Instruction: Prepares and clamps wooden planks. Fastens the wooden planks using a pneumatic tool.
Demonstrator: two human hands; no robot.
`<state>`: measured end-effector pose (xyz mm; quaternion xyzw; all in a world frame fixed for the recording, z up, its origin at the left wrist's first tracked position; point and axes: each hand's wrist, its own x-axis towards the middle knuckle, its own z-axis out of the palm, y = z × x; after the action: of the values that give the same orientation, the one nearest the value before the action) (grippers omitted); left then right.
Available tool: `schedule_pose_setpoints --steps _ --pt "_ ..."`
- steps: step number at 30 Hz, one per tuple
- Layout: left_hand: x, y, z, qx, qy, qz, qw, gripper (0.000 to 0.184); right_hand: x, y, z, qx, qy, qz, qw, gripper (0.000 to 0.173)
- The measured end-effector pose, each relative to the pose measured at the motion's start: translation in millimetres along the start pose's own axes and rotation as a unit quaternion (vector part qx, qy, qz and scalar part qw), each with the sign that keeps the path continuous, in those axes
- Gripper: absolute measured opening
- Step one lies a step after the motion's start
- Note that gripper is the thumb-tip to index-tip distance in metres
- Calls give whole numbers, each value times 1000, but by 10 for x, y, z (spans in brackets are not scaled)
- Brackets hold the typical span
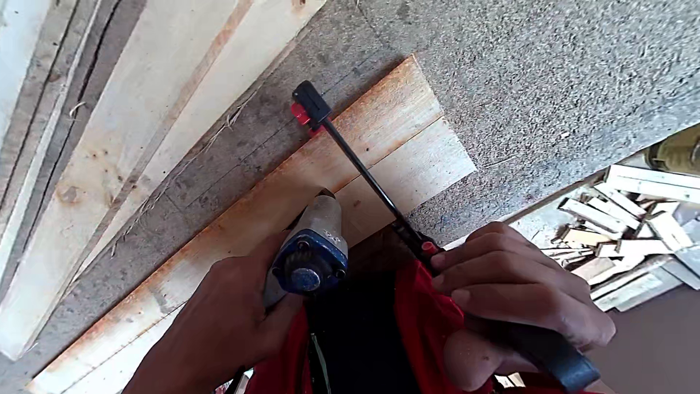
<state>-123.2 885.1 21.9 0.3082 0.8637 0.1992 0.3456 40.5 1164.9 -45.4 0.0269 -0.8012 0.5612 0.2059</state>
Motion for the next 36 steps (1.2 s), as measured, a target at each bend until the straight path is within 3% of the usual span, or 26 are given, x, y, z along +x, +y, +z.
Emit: schedule_pose_setpoints --steps 4,13,22,31,36 --pt "132 54 -2 -2 -15 15 1000 33 64 64 10 18 -25 43 999 29" --pt "311 144 16 -4 -32 -1 999 39 34 289 115 75 -40 62 994 46" --pt "8 -32 99 1 -29 -60 998 45 200 186 54 83 -62 99 990 43" --pt "-371 -312 283 1 -27 -115 993 49 -257 192 -141 14 -64 37 997 15" --pt "-621 -411 304 12 1 -117 993 45 -74 53 -37 -20 -28 33 999 16"
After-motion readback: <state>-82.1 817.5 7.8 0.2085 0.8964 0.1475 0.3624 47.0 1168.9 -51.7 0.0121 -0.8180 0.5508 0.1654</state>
